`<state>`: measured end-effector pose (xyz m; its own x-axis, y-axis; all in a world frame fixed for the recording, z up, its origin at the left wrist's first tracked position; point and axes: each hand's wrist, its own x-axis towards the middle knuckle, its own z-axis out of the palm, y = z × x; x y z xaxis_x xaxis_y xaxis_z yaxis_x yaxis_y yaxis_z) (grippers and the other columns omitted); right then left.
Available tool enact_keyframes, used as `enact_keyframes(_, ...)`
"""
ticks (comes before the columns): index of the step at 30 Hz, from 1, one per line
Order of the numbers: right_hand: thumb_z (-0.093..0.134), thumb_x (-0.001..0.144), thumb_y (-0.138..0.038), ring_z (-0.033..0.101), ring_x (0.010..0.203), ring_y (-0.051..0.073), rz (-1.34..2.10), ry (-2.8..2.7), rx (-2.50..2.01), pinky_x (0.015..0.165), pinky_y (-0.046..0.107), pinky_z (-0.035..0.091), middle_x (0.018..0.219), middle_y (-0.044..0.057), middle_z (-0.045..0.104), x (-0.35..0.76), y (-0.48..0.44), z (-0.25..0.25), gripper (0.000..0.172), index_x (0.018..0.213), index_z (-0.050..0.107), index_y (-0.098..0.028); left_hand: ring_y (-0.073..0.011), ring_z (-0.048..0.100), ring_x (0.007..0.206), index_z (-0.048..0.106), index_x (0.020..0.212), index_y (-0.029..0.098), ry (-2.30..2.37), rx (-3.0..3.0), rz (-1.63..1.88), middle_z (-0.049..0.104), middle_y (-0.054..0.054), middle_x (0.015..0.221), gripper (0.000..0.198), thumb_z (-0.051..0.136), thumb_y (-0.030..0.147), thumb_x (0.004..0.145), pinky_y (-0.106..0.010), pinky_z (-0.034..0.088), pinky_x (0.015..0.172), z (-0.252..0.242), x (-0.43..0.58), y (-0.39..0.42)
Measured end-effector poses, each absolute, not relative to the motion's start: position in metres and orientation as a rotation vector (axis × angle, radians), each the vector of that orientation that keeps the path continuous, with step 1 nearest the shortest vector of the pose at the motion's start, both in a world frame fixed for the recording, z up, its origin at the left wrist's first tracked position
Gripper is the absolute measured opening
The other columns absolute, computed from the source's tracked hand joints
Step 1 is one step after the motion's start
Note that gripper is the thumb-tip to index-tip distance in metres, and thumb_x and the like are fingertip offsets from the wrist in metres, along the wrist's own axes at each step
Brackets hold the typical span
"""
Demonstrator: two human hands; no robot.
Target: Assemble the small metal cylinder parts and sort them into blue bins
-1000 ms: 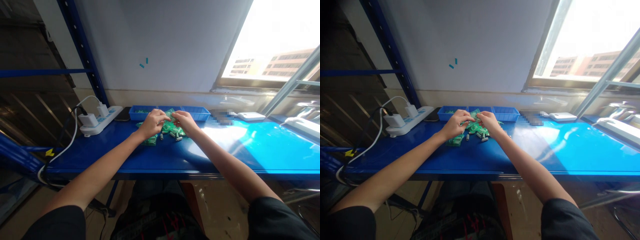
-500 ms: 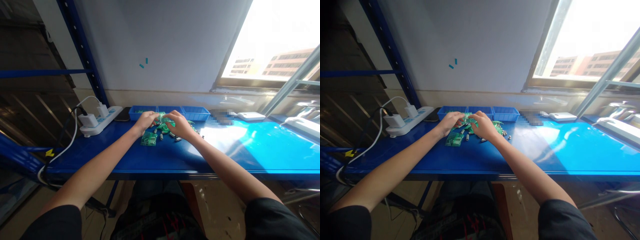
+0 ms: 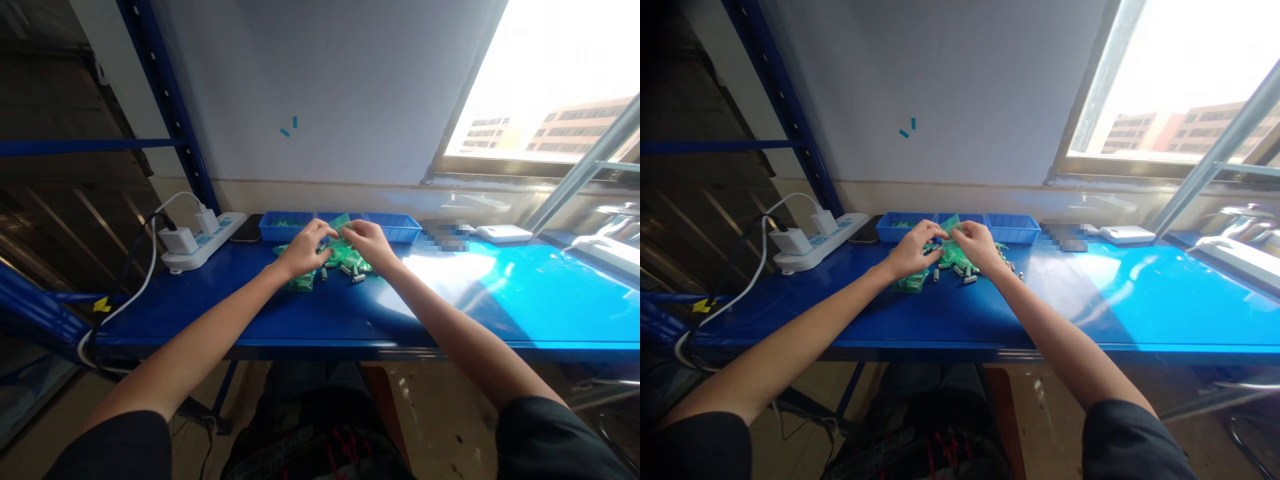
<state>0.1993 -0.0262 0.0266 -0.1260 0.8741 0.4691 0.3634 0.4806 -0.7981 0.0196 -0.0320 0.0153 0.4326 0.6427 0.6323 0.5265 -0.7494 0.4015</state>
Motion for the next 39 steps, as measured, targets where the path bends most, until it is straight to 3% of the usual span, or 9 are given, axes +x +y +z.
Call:
enact_keyframes(6,0.050,0.086,-0.022,0.057,0.085,0.020,-0.053,-2.037,-0.871,0.079,0.032,0.045,0.089,0.007,0.064,0.198,-0.029,0.019,0.023,0.098,0.071,-0.022,-0.0168,0.060,0.070,0.067,0.083,0.013,1.203,1.657,1.073,0.066,-0.008,0.080,0.054,0.040,0.060,0.088,-0.024,0.044,0.057,0.021,0.019,-0.026)
enact_keyframes(11,0.055,0.079,-0.015,0.052,0.097,0.025,-0.133,-2.120,-0.896,0.087,0.038,0.044,0.099,0.010,0.058,0.195,-0.033,0.016,0.032,0.105,0.071,-0.022,-0.0103,0.054,0.054,0.061,0.084,0.015,1.211,1.438,1.152,0.060,-0.002,0.072,0.028,0.062,0.042,0.079,-0.020,0.039,0.049,0.019,0.015,-0.019)
enact_keyframes(15,0.059,0.080,-0.033,0.057,0.091,0.024,0.266,-1.971,-1.069,0.084,0.037,0.045,0.093,0.010,0.061,0.193,-0.032,0.022,0.027,0.095,0.072,-0.015,-0.0121,0.059,0.062,0.059,0.091,0.016,1.245,1.788,1.431,0.061,-0.002,0.080,0.019,0.058,0.034,0.084,-0.022,0.046,0.056,0.017,0.016,-0.022)
enact_keyframes(20,0.044,0.082,-0.067,0.061,0.070,0.018,1.073,-1.531,-1.027,0.065,0.029,0.047,0.075,0.008,0.066,0.195,-0.028,0.030,0.055,0.075,0.064,-0.015,-0.0163,0.059,0.091,0.064,0.095,0.018,1.125,2.433,1.435,0.059,-0.006,0.102,0.016,0.053,0.019,0.083,-0.025,0.050,0.075,0.017,0.019,-0.032)
enact_keyframes(22,0.052,0.080,-0.061,0.060,0.067,0.018,1.047,-1.508,-1.015,0.060,0.027,0.045,0.070,0.006,0.064,0.197,-0.026,0.029,0.046,0.073,0.061,-0.016,-0.0180,0.058,0.099,0.064,0.101,0.019,1.076,2.470,1.354,0.056,-0.007,0.110,0.022,0.055,0.019,0.081,-0.026,0.050,0.077,0.016,0.022,-0.035)
enact_keyframes(25,0.054,0.084,-0.042,0.058,0.068,0.017,0.584,-1.718,-1.029,0.063,0.028,0.045,0.071,0.004,0.062,0.200,-0.026,0.026,0.028,0.082,0.067,-0.017,-0.0213,0.059,0.098,0.066,0.102,0.018,1.125,2.291,1.258,0.061,-0.008,0.106,0.027,0.060,0.035,0.081,-0.027,0.049,0.074,0.017,0.024,-0.035)
enact_keyframes(29,0.048,0.088,-0.026,0.058,0.079,0.018,0.022,-2.018,-0.889,0.074,0.030,0.046,0.089,0.007,0.060,0.201,-0.028,0.020,0.027,0.102,0.071,-0.020,-0.0146,0.058,0.063,0.069,0.081,0.013,1.184,1.649,1.143,0.065,-0.007,0.075,0.050,0.043,0.055,0.088,-0.024,0.042,0.053,0.022,0.019,-0.028)
enact_keyframes(34,0.050,0.085,-0.020,0.057,0.085,0.019,-0.061,-2.103,-0.826,0.077,0.031,0.047,0.096,0.008,0.056,0.200,-0.028,0.016,0.030,0.108,0.069,-0.022,-0.0075,0.048,0.042,0.062,0.067,0.012,1.150,1.120,1.169,0.060,-0.002,0.060,0.020,0.067,0.029,0.075,-0.020,0.035,0.039,0.025,0.012,-0.019)
enact_keyframes(39,0.045,0.076,-0.009,0.055,0.080,0.019,-0.098,-2.000,-0.820,0.075,0.031,0.045,0.085,0.005,0.056,0.206,-0.027,0.026,0.031,0.098,0.065,-0.019,-0.0040,0.046,0.039,0.054,0.072,0.014,1.116,0.968,1.390,0.054,0.003,0.055,0.018,0.057,0.026,0.086,-0.015,0.037,0.039,0.035,0.003,-0.013)
